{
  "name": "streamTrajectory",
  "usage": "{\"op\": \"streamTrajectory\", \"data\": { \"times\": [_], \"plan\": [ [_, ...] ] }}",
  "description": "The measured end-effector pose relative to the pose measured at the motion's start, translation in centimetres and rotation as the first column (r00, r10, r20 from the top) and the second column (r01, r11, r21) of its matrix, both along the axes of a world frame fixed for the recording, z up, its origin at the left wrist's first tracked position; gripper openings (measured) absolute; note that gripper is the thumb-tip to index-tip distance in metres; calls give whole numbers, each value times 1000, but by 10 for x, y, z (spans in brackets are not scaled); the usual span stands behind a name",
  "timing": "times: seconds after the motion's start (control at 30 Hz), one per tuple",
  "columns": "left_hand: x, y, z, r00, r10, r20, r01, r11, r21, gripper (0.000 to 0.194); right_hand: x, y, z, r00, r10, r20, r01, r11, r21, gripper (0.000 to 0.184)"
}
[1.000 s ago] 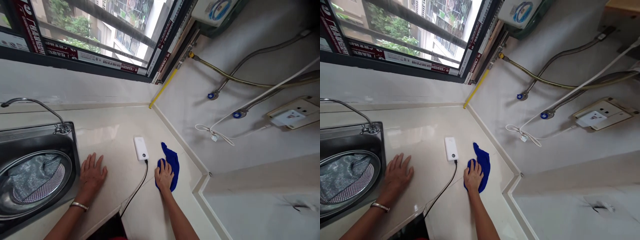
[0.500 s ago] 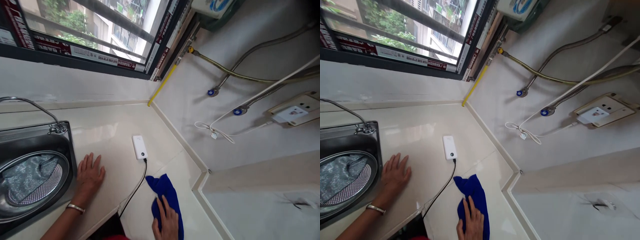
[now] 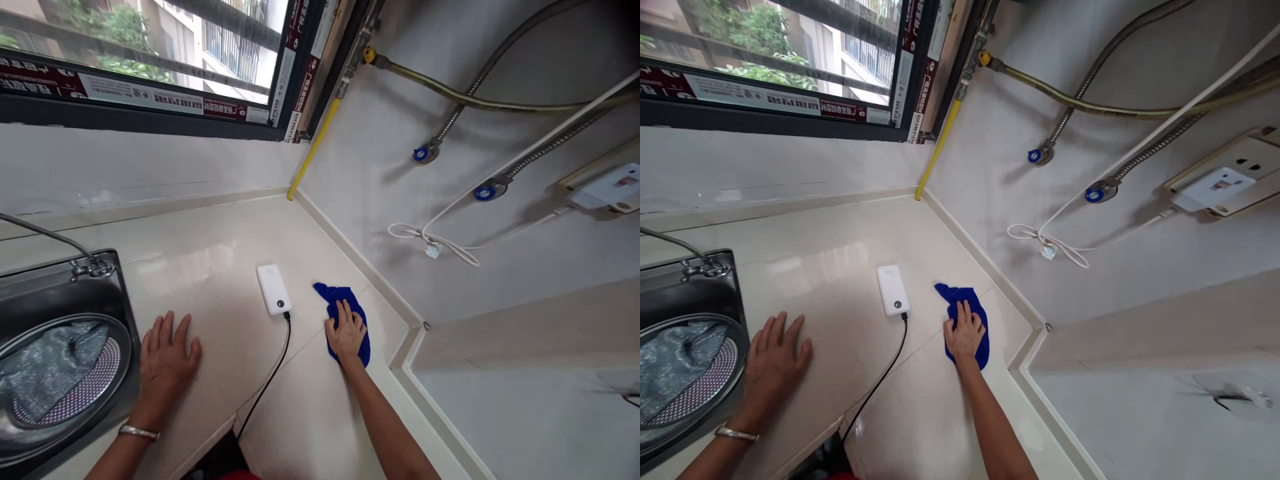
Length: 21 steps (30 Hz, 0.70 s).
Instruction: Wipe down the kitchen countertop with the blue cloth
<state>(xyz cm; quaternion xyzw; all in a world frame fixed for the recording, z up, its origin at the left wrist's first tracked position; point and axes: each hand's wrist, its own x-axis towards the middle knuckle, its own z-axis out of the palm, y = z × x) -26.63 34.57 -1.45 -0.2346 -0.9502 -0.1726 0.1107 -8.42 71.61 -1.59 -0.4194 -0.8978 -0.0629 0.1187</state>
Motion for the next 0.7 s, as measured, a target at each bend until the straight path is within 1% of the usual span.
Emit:
{"op": "streamTrajectory", "data": {
  "times": [0.1,0.17,0.23,0.3,0.4,0.57,0.63,0.7],
  "plan": [
    [0,1,1,1000,-5,-5,5,1000,12,57,-17,17,2,999,-43,-13,43,999,-14,60],
    [0,2,0,1000,-5,-3,5,1000,20,57,-23,21,3,998,-59,-7,58,998,-32,60],
    [0,2,-2,1000,-1,-5,1,1000,24,57,-24,19,4,998,-65,-2,64,998,-29,59],
    [-1,1,-4,1000,4,-12,-4,1000,26,57,-23,10,4,999,-53,1,53,999,-11,58],
    [-1,0,-7,1000,11,-15,-11,1000,24,57,-18,-13,4,1000,3,10,-3,1000,4,57],
    [-1,1,-12,999,33,-19,-33,999,26,55,-5,-66,1,996,91,12,-91,996,-8,54],
    [-2,1,-15,999,29,-38,-27,999,42,55,5,-87,-1,992,128,-2,-128,992,-3,52],
    [-2,1,-19,998,20,-57,-17,998,58,54,20,-108,-3,981,191,-25,-190,982,8,50]
  ]
}}
